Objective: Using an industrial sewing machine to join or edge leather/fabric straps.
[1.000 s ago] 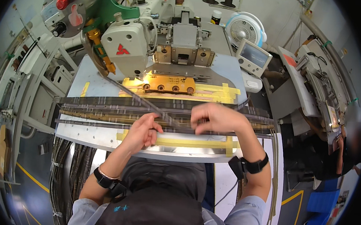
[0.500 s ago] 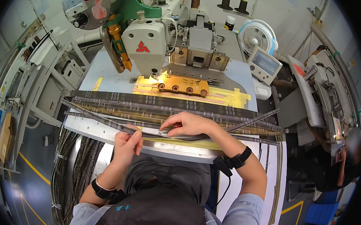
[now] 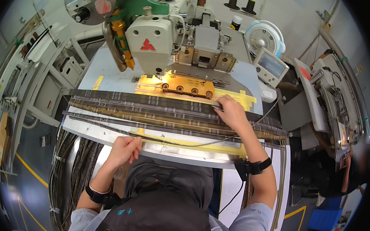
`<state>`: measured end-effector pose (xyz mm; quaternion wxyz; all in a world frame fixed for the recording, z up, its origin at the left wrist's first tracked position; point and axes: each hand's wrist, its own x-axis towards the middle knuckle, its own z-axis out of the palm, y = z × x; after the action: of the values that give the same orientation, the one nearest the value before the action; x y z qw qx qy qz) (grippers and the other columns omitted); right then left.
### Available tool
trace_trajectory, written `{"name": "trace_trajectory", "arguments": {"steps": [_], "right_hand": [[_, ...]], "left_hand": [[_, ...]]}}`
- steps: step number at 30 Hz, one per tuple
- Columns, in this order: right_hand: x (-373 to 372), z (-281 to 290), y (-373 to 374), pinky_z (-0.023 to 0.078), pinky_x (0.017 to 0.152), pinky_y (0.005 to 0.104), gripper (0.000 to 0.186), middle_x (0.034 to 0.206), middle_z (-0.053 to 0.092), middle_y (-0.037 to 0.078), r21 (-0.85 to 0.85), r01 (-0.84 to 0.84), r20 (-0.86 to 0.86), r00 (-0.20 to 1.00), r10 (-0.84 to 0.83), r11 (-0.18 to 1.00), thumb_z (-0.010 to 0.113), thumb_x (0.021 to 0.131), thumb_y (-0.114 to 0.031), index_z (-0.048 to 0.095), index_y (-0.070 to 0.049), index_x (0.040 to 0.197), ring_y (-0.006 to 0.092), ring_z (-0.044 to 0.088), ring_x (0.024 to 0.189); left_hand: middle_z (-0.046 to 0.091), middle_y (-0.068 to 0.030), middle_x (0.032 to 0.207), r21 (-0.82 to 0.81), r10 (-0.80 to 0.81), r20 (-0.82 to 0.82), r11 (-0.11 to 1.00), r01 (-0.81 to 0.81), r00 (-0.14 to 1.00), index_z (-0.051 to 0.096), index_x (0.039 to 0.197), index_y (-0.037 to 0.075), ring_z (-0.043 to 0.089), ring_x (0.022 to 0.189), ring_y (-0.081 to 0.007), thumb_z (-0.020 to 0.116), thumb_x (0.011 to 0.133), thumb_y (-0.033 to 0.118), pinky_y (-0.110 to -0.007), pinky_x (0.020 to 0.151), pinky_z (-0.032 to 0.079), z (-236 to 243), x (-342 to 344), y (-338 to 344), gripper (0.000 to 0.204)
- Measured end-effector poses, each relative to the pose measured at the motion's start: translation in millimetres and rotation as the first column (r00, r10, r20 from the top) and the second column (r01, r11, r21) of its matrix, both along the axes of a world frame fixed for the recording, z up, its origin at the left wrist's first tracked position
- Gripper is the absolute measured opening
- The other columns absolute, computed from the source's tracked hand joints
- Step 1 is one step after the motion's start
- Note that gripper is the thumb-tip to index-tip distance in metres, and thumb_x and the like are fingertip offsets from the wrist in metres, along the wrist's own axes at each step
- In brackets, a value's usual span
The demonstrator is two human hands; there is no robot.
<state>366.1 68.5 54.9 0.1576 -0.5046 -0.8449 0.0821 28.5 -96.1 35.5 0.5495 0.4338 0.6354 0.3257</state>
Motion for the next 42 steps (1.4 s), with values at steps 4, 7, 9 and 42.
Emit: {"name": "trace_trajectory", "arguments": {"steps": [4, 7, 9, 42], "right_hand": [[19.8, -16.3, 15.2, 0.047, 0.075, 0.0417, 0.029, 0.096, 0.06, 0.014, -0.107, 0.038, -0.043, 0.998, -0.043, 0.994, 0.072, 0.077, -0.022, 0.061, -0.003, 0.096, 0.0347, 0.059, 0.09], [30.4, -24.3, 27.1, 0.046, 0.07, 0.0421, 0.029, 0.091, 0.06, 0.016, -0.134, -0.003, -0.068, 0.998, -0.006, 0.991, 0.072, 0.077, -0.021, 0.059, -0.001, 0.092, 0.0364, 0.059, 0.085], [42.7, -22.4, 32.8, 0.045, 0.068, 0.0421, 0.028, 0.084, 0.061, 0.019, -0.177, 0.022, -0.086, 0.996, -0.038, 0.984, 0.073, 0.076, -0.019, 0.057, 0.001, 0.088, 0.0369, 0.059, 0.08], [84.9, 6.3, 13.4, 0.047, 0.078, 0.0386, 0.027, 0.097, 0.059, 0.013, 0.058, 0.143, 0.048, 0.988, -0.146, 0.988, 0.065, 0.073, -0.001, 0.063, -0.002, 0.099, 0.0348, 0.059, 0.091]], "left_hand": [[0.057, -0.0072, 0.054, 0.415, 0.126, -0.259, 0.91, -0.008, 0.958, 0.061, 0.079, -0.002, 0.055, 0.047, -0.0126, 0.059, 0.091, 0.02, -0.029, 0.045, 0.043, 2.6, -12.8, 15.8, 0.025], [0.061, -0.0108, 0.068, 0.555, 0.232, -0.386, 0.832, 0.024, 0.893, 0.062, 0.087, -0.003, 0.06, 0.06, -0.0193, 0.061, 0.089, 0.017, -0.031, 0.055, 0.047, 6.3, -29.8, 37.8, 0.02], [0.065, -0.0129, 0.079, 0.58, 0.279, -0.509, 0.81, 0.085, 0.814, 0.062, 0.094, -0.004, 0.063, 0.072, -0.023, 0.062, 0.088, 0.016, -0.031, 0.062, 0.049, 7.1, -46.5, 52.4, 0.02], [0.045, -0.0297, 0.129, 0.426, 0.362, -0.904, 0.813, 0.397, 0.228, 0.05, 0.124, -0.004, 0.038, 0.126, -0.0435, 0.054, 0.089, 0.048, -0.047, 0.106, 0.031, -29.0, -148.3, 131.1, 0.063]]}}
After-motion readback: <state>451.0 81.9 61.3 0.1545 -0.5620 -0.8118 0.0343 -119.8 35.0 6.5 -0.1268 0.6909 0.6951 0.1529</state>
